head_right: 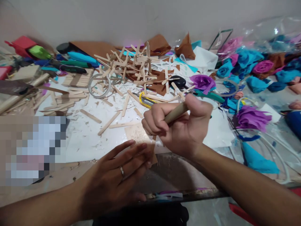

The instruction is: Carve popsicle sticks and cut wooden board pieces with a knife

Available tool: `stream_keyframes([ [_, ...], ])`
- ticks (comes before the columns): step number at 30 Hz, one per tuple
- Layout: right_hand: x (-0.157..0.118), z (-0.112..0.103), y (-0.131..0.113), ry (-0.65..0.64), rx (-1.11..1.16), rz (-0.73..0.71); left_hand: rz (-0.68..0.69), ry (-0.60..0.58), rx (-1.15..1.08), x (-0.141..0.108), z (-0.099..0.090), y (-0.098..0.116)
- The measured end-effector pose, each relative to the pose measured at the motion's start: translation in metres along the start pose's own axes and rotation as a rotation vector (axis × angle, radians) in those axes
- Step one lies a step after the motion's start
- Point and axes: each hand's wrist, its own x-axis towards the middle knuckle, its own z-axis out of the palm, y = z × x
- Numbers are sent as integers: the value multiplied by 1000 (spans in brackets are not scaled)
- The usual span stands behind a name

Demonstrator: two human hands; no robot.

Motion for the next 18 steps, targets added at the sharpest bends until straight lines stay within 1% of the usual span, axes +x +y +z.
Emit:
stream_keyframes([
  [3,1,3,-14,-4,-41,-23,2,-1,-5,-1,1,1],
  [5,2,3,-17,-15,-61,-40,8,-18,-15,-2,2,2],
  [8,3,3,-14,-18,-79,-49,22,-33,-34,-4,3,2],
  [12,1,2,-8,-1,-95,-20,23,-60,29,-3,0,0],
  [18,-6,-1,-13,61,-166,6,-91,-133,142,-2,-5,-7],
])
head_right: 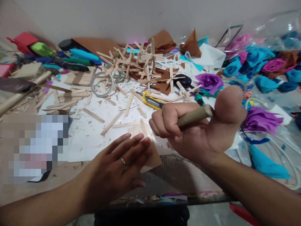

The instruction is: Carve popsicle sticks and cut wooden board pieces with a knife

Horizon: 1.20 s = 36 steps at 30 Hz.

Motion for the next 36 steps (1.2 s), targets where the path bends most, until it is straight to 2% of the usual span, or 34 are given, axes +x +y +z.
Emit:
stream_keyframes([
  [4,-1,-4,-3,-3,30,57,-23,-10,-3,0,-1,-3],
  [8,0,-5,-1,-140,78,57,-43,51,-58,1,-1,-6],
  [12,4,0,1,-216,120,70,-62,57,-125,3,-1,-12],
  [16,9,8,1,-225,88,58,-79,-2,-159,3,2,-19],
  [21,19,18,8,-244,193,62,-71,25,-194,-1,5,-21],
  [27,36,20,18,-378,193,135,-86,50,-257,0,3,-24],
  [36,34,15,27,-352,233,94,-93,83,-361,0,8,-29],
])
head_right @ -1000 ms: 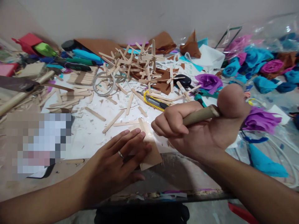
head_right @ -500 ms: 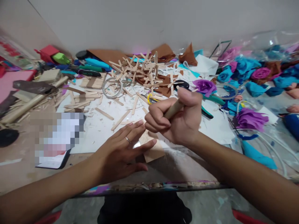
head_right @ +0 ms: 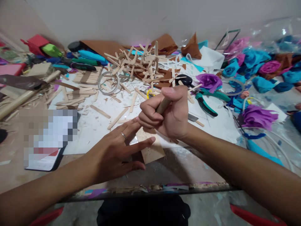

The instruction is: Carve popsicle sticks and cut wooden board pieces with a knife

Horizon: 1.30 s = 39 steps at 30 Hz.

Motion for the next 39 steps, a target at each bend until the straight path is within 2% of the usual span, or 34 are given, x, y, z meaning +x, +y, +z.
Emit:
stream_keyframes([
  [2,-1,-1,-1,-13,-2,-19,-3,-2,-21,1,1,0],
  [7,-7,-1,-6,72,-51,-22,-15,12,-45,2,1,-2],
  [11,-7,2,-5,28,-55,1,-13,-34,-45,2,2,-4],
  [15,-5,4,-5,38,-65,20,-3,-45,-29,2,3,-4],
  [19,-6,4,-6,17,-52,4,-5,6,12,5,5,5],
  [24,-7,6,-4,24,-34,12,39,51,-69,7,8,13],
  [29,-6,6,-5,-2,-42,2,-39,63,-33,3,9,8],
  [33,-7,2,-6,-18,-49,-4,-21,48,-35,1,9,1],
  [39,-9,1,-5,-4,-37,-38,29,131,-77,1,15,-3],
])
